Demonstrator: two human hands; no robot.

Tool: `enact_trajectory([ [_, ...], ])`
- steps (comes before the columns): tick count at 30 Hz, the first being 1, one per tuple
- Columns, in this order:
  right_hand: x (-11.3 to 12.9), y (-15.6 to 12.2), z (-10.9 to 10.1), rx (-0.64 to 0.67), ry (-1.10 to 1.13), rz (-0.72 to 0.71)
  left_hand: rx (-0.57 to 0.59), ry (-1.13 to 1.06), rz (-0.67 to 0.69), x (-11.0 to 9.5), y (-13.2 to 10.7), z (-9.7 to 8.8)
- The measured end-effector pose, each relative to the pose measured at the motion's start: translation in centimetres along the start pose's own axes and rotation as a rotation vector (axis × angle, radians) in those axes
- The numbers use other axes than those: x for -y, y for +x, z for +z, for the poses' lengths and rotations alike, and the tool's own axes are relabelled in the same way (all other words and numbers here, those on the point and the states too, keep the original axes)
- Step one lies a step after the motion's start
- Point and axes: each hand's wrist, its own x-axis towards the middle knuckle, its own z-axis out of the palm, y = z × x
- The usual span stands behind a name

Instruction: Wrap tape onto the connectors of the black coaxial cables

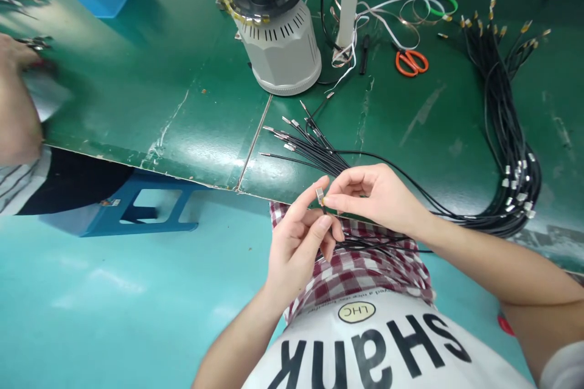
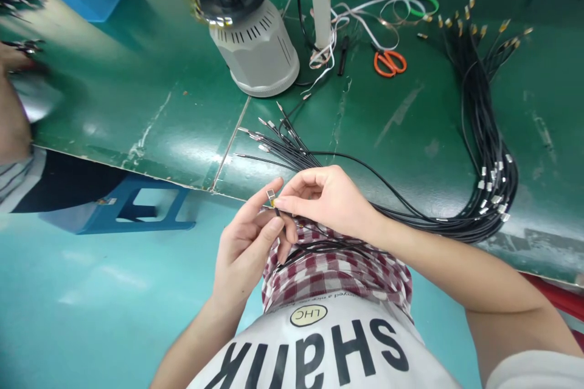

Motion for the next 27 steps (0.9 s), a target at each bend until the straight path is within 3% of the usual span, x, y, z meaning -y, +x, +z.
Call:
enact_trajectory([
  [6,-0.13,0.1,-0.05,-0.013,-0.026,-0.012,0.033,-0.023,0.047,0.5,0.05,-0.26],
  [27,-0.16,0.21,-0.27,-0.038,-0.066,0.002,0.02,0.003,0.008,0.59,0.1,-0.21],
])
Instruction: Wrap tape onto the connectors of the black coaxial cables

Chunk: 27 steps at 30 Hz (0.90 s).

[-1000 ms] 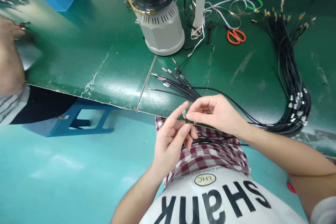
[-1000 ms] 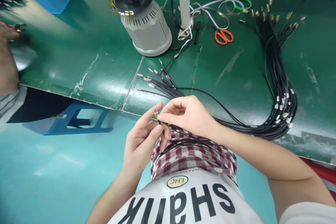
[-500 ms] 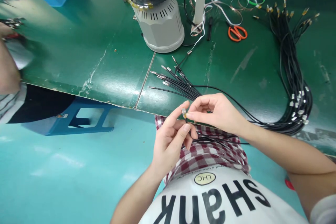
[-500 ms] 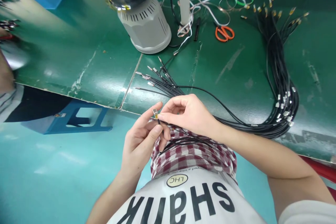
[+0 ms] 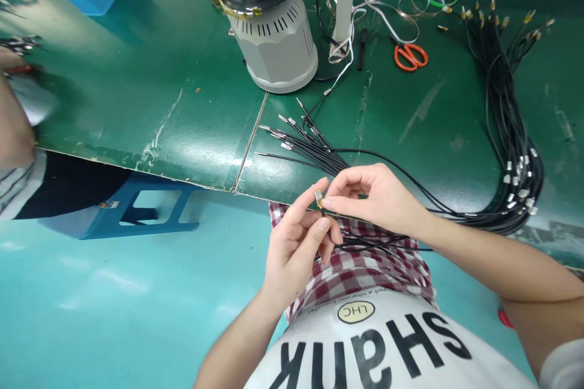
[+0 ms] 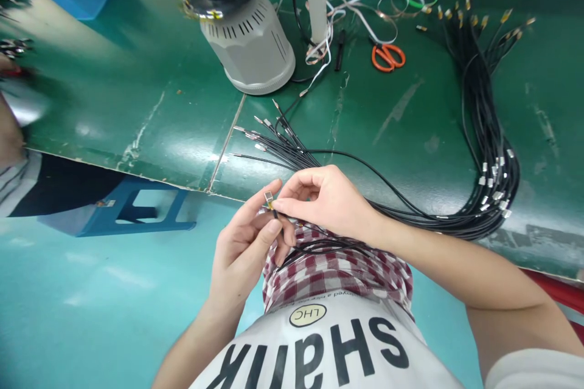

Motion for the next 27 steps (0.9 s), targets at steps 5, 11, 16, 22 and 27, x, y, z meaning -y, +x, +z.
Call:
enact_trajectory([
  [5,0.05,-0.09,0.08,-0.02,-0.004,-0.003,0.009,-0.006,-0.011,-0.09,-0.04,-0.04],
  [11,0.03,-0.11,0.38,-0.054,-0.06,-0.04,-0.043,-0.079,-0.038,0.23,0.2,0.14],
  [16,-0.23,0.05,0.65,-0.054,-0.034,-0.038,-0.141,-0.1,-0.044,0.31,0.68,0.56],
  [22,-0.48,0.19,0.16,-0.025,-0.006,0.001,-0.122,-0.165,-0.042,0.04,0.79,0.58],
  [27,-0.64,0.2,0.02,-0.02,-0.008,-0.017,-0.109,-0.194,-0.089,0.44,0.88,0.1],
])
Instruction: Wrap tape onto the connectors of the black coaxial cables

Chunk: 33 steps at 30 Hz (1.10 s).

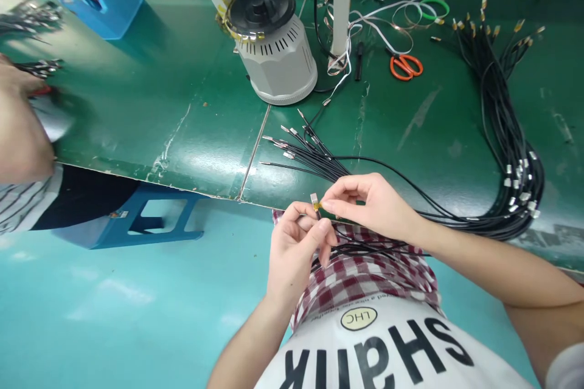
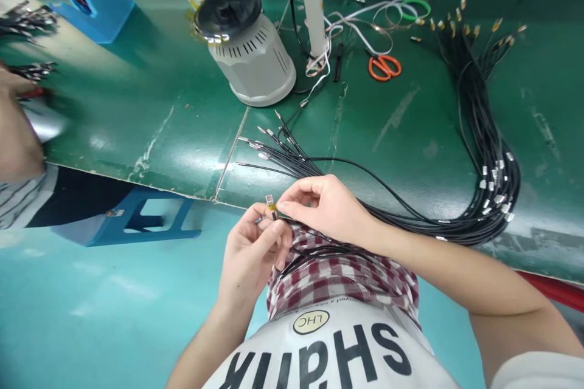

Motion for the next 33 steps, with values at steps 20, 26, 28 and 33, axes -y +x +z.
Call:
enact_trajectory([
  [20,-1.3,0.9,0.0,0.051,0.151,0.047,-0.003,-0.184,-0.099,1.1,0.4,-0.7],
  [26,-1.1,0.9,0.3,0.09,0.189,0.046,-0.004,-0.158,-0.088,1.1,0.3,-0.5],
  [28,-1.0,0.7,0.6,0.099,0.177,0.037,-0.027,-0.132,-0.073,1.1,0.3,-0.4],
  [33,-0.5,0.2,1.1,-0.068,-0.127,-0.163,-0.117,-0.062,0.028,0.8,0.2,-0.3],
])
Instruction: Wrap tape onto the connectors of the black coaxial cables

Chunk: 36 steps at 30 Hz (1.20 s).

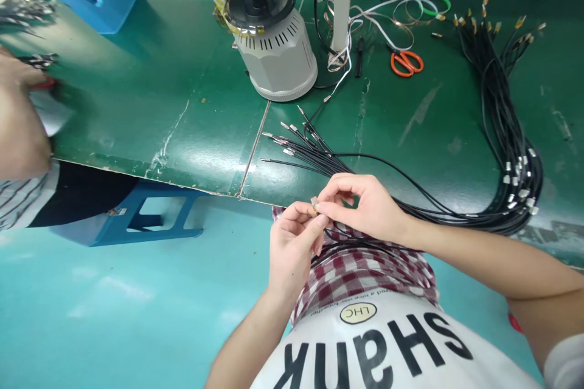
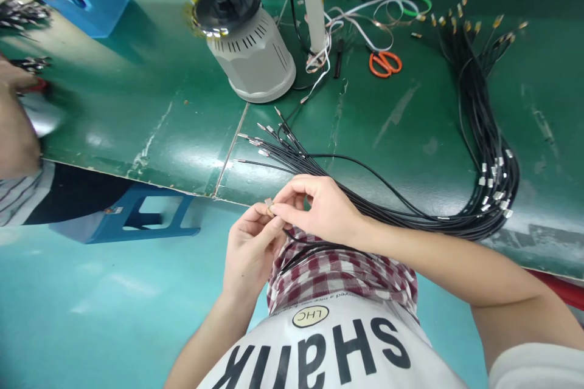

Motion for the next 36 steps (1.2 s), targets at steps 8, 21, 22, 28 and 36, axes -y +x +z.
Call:
enact_trajectory([
  [8,-0.3,1.9,-1.3,0.41,0.36,0.233,0.138,-0.008,-0.047,0.0,-0.1,-0.7],
  [21,-1.3,4.0,-2.1,0.249,-0.201,0.004,0.159,-0.101,-0.037,-0.4,0.1,-2.0],
  [22,-1.4,4.3,-2.1,0.18,-0.39,-0.041,0.128,-0.078,0.006,-0.4,-0.2,-2.2],
  [28,-1.9,6.1,-1.6,0.112,-1.202,-0.14,-0.047,0.314,0.012,1.2,-1.3,-5.3],
  [36,-1.9,6.7,0.3,0.245,-1.414,-0.22,-0.199,0.934,0.023,1.8,-0.3,-9.7],
])
